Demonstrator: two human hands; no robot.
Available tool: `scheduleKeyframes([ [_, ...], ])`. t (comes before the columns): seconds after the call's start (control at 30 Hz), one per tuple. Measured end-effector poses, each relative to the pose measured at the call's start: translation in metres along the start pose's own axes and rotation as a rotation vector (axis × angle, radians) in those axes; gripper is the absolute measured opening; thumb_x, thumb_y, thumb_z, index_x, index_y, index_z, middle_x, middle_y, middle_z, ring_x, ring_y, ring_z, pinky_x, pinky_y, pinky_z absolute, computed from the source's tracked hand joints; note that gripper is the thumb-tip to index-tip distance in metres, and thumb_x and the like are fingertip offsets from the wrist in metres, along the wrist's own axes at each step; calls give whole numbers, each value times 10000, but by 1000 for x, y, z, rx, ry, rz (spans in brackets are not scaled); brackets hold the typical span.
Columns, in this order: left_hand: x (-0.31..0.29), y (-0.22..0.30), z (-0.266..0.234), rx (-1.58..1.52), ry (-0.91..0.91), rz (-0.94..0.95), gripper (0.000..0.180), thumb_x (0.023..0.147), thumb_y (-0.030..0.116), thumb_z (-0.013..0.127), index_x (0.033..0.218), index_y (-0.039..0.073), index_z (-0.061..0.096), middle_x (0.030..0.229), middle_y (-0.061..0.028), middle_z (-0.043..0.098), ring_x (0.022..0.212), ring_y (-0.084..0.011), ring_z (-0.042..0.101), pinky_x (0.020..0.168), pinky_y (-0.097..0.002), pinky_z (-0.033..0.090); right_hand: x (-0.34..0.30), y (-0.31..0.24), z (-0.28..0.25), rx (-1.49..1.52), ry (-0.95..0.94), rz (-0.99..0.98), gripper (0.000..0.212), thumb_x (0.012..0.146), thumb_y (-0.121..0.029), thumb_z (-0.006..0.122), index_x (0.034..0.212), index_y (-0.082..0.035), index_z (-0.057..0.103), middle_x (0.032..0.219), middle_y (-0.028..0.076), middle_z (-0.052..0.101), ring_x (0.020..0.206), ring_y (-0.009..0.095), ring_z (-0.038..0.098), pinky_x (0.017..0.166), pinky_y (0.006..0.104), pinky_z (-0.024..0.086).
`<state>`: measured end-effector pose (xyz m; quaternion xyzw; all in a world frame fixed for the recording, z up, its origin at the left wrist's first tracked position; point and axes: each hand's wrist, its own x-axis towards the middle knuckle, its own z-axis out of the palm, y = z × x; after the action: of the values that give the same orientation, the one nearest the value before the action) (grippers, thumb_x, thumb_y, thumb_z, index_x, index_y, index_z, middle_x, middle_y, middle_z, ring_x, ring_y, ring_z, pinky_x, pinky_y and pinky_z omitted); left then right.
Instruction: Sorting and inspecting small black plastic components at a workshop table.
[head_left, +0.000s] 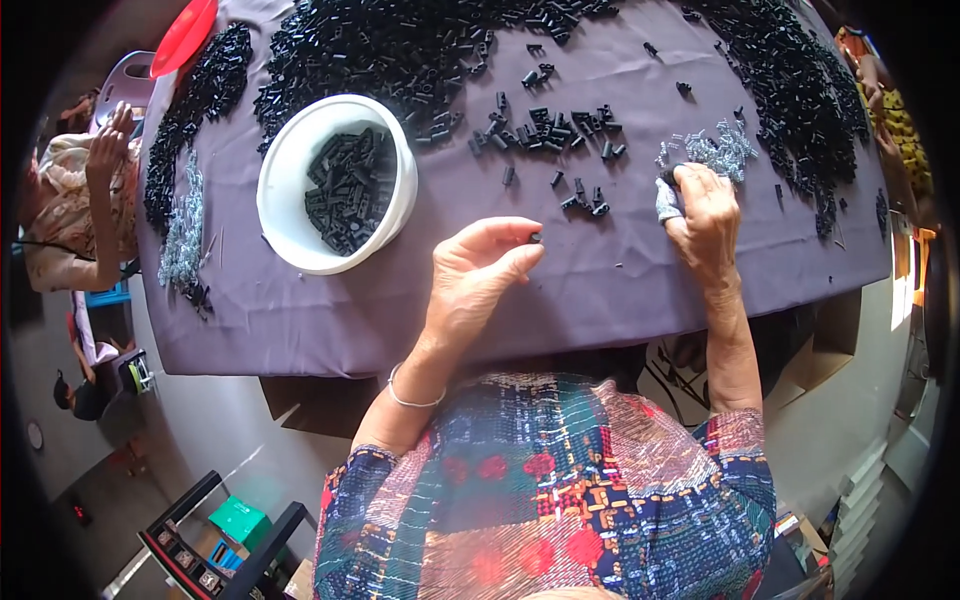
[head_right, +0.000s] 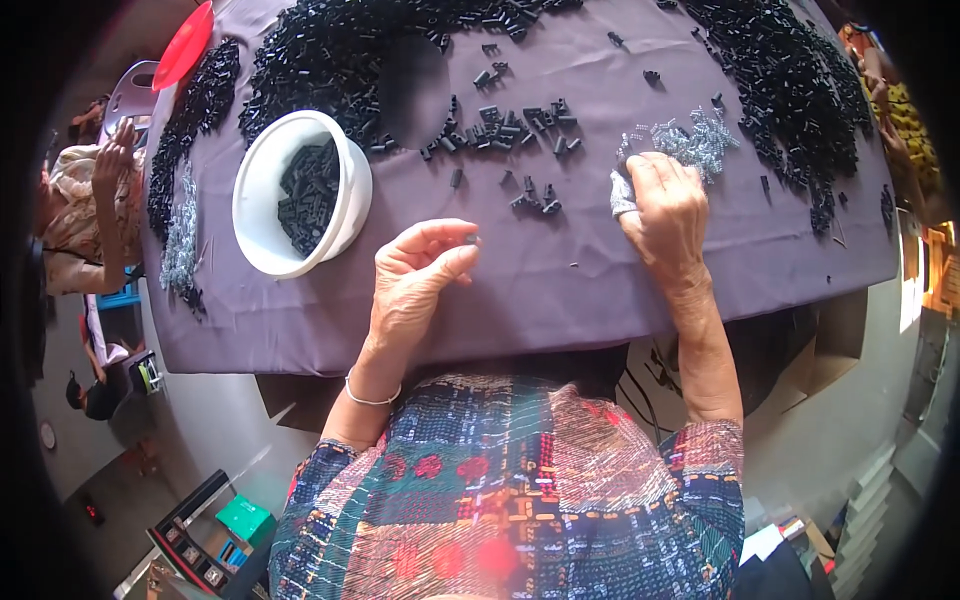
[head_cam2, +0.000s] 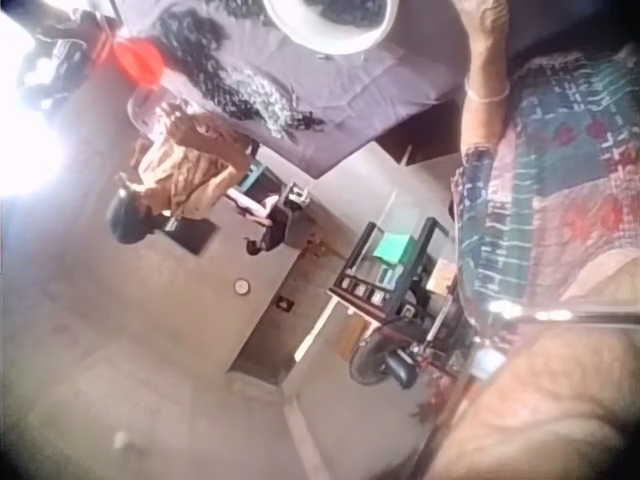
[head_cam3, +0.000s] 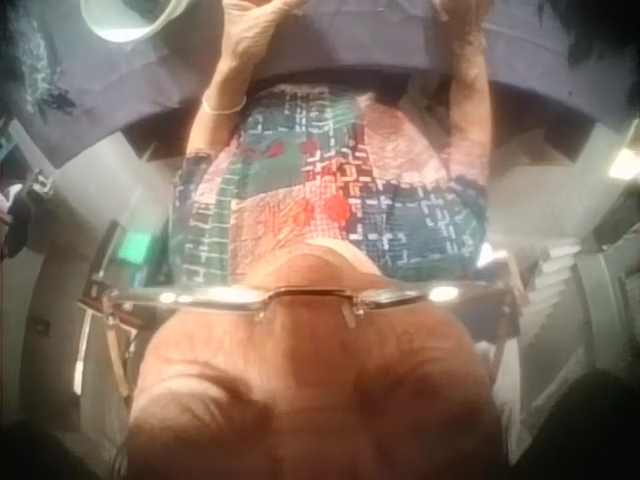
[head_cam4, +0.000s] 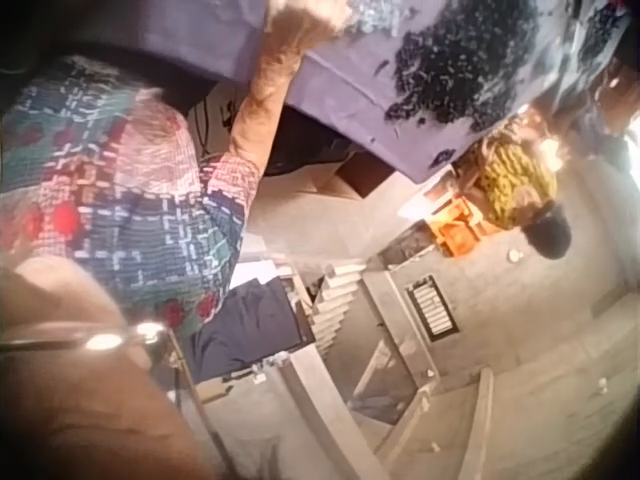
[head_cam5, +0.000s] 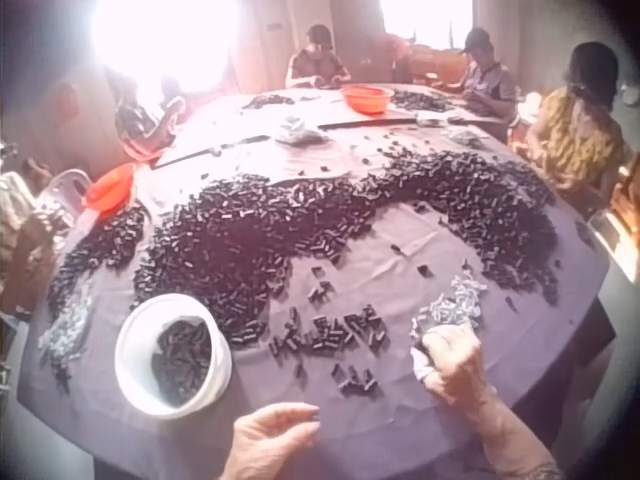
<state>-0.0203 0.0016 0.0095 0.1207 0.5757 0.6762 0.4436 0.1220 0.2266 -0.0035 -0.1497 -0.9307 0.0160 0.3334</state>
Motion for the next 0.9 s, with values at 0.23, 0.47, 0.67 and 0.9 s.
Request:
scheduleKeyframes([
  [0.23,1,-11,-5,171,31,222,158,799,12,703,946,20,646,853,-9,635,760,-63,582,626,-190,484,3,-53,-10,661,-142,224,271,674,106,656,899,4,543,820,88,589,690,181,567,652,283,478],
  [0.47,0,8,-8,-304,-108,-177,126,839,54,652,953,42,600,890,-51,631,791,-151,647,605,-225,504,-2,-76,-11,916,-252,241,305,646,100,637,928,15,559,868,131,581,735,250,604,647,307,504],
  [0.67,-4,2,-3,-429,-75,-230,133,842,72,653,957,50,591,905,-50,625,832,-181,659,639,-254,502,5,-89,-18,884,-232,181,286,648,131,638,891,4,555,884,114,616,746,204,604,664,286,499],
  [0.9,-8,-9,4,-381,-106,-86,143,822,-4,656,949,26,597,939,-76,640,841,-165,645,657,-246,498,4,-91,-18,836,-277,178,293,641,128,638,896,10,555,863,124,613,749,226,616,665,304,510],
])
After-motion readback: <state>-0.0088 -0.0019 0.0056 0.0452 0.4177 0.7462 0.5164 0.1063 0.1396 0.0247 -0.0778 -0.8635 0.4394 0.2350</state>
